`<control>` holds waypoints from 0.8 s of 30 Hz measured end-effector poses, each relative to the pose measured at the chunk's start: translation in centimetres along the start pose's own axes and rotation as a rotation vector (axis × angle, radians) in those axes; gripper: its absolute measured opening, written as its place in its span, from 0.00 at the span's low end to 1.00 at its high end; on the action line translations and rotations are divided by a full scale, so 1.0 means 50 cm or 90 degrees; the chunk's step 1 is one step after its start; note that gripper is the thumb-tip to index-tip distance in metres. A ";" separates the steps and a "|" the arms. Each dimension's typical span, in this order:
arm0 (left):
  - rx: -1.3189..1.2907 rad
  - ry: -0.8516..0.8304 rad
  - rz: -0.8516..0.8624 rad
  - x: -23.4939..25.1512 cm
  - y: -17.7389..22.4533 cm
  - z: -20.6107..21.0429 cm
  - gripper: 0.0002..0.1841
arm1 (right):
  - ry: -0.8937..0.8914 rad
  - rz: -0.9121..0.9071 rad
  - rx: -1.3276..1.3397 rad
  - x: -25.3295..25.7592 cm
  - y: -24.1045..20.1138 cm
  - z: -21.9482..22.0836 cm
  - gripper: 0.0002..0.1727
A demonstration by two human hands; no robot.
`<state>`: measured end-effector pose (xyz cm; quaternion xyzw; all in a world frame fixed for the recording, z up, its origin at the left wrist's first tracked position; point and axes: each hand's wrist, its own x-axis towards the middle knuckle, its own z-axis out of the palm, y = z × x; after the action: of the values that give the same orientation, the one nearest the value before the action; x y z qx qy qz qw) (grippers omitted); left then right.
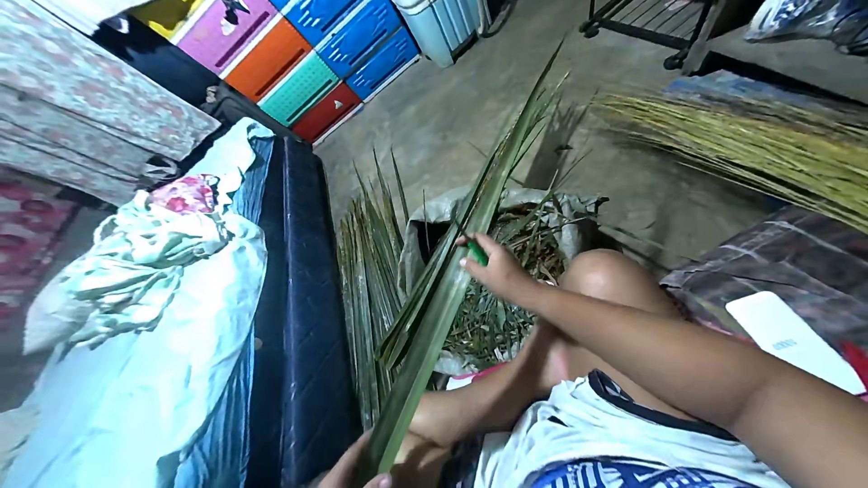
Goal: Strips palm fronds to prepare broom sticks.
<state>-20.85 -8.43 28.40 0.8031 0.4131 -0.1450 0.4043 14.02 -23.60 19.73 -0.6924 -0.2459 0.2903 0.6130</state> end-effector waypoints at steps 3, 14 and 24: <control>0.064 0.050 0.028 0.020 0.076 0.049 0.37 | -0.153 -0.045 0.002 -0.058 -0.001 0.052 0.31; 0.153 0.075 0.200 0.033 0.086 0.156 0.36 | -0.094 -0.035 -0.003 -0.057 -0.028 -0.005 0.30; 0.116 -0.045 0.046 -0.015 0.033 0.108 0.23 | 0.027 -0.087 -0.050 -0.014 -0.010 -0.081 0.33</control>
<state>-19.51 -13.54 26.30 0.8452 0.3545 -0.1955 0.3489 16.40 -26.88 20.62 -0.7033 -0.2908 0.2234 0.6090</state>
